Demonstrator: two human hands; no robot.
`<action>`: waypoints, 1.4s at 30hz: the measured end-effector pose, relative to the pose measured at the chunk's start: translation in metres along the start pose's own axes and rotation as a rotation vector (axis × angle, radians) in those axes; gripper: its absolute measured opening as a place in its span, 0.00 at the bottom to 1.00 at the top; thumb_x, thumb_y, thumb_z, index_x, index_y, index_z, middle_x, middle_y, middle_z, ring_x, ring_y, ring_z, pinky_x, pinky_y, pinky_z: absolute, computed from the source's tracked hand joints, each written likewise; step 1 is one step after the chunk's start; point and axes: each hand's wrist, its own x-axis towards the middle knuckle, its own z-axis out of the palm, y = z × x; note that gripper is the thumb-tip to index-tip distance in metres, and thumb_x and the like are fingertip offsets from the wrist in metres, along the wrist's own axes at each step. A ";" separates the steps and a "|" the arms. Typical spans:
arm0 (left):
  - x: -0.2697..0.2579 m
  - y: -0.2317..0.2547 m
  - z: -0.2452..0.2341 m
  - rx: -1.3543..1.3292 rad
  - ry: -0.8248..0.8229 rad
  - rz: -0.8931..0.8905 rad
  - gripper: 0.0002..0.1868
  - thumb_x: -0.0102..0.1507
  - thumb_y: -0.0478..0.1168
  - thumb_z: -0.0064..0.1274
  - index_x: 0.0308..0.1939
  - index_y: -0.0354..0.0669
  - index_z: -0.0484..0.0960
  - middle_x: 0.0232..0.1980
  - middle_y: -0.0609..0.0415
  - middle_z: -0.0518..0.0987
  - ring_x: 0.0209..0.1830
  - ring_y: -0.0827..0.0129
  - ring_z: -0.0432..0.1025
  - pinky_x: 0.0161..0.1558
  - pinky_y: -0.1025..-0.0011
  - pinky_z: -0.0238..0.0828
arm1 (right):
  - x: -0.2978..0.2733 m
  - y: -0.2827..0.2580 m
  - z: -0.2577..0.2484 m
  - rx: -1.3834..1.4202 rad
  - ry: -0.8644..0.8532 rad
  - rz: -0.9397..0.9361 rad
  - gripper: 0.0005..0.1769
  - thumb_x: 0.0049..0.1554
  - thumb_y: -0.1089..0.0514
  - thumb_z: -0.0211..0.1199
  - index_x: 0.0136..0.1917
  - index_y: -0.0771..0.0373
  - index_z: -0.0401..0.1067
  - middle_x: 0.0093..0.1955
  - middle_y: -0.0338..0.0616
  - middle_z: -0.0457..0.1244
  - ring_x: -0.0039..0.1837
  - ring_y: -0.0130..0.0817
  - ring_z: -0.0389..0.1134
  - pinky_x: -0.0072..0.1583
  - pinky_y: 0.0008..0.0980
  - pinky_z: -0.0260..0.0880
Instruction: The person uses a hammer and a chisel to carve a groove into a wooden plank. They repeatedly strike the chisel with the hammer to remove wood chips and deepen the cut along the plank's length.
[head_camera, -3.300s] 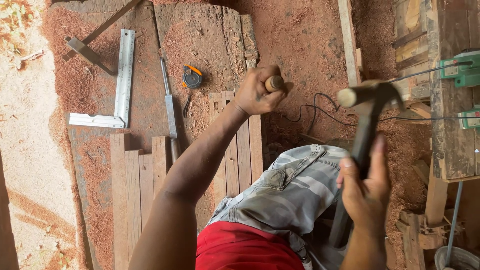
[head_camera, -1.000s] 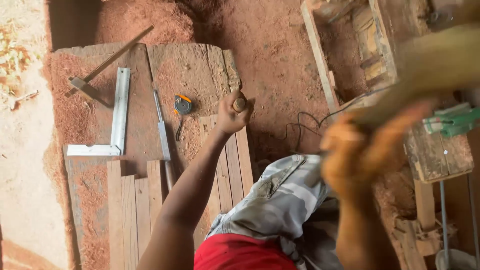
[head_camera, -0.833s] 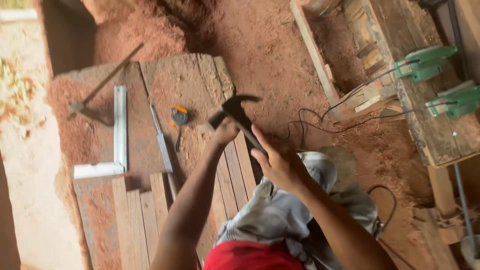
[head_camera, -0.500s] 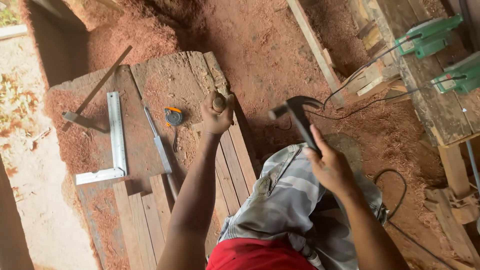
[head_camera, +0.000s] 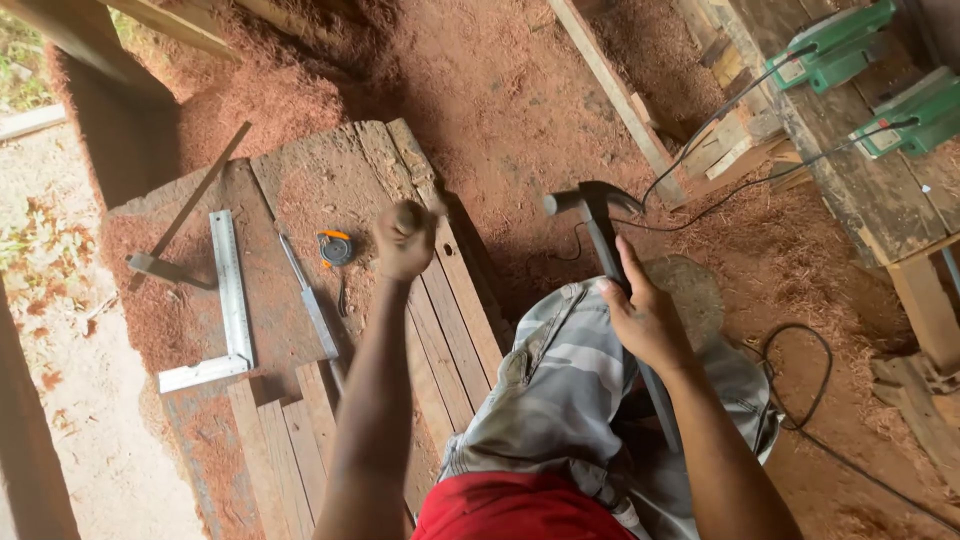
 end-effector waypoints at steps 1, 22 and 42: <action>0.008 -0.006 -0.013 -0.013 -0.296 0.098 0.26 0.66 0.56 0.59 0.18 0.54 0.68 0.14 0.62 0.66 0.12 0.80 0.61 0.20 0.72 0.61 | 0.002 0.002 0.003 -0.001 -0.010 -0.006 0.39 0.61 0.45 0.57 0.83 0.46 0.51 0.64 0.60 0.67 0.63 0.57 0.71 0.60 0.45 0.70; 0.017 0.026 -0.042 -0.595 0.054 0.363 0.08 0.72 0.34 0.57 0.49 0.39 0.72 0.41 0.56 0.70 0.35 0.74 0.68 0.38 0.73 0.71 | 0.007 0.005 0.005 -0.055 0.006 -0.119 0.39 0.62 0.43 0.56 0.83 0.47 0.48 0.71 0.57 0.63 0.62 0.61 0.69 0.58 0.49 0.70; 0.022 0.035 0.028 -0.294 -0.061 0.124 0.13 0.67 0.43 0.64 0.39 0.41 0.76 0.33 0.60 0.77 0.33 0.81 0.71 0.35 0.77 0.74 | 0.002 -0.003 0.005 -0.105 0.009 -0.070 0.41 0.62 0.41 0.57 0.84 0.47 0.48 0.61 0.61 0.67 0.55 0.60 0.72 0.54 0.50 0.71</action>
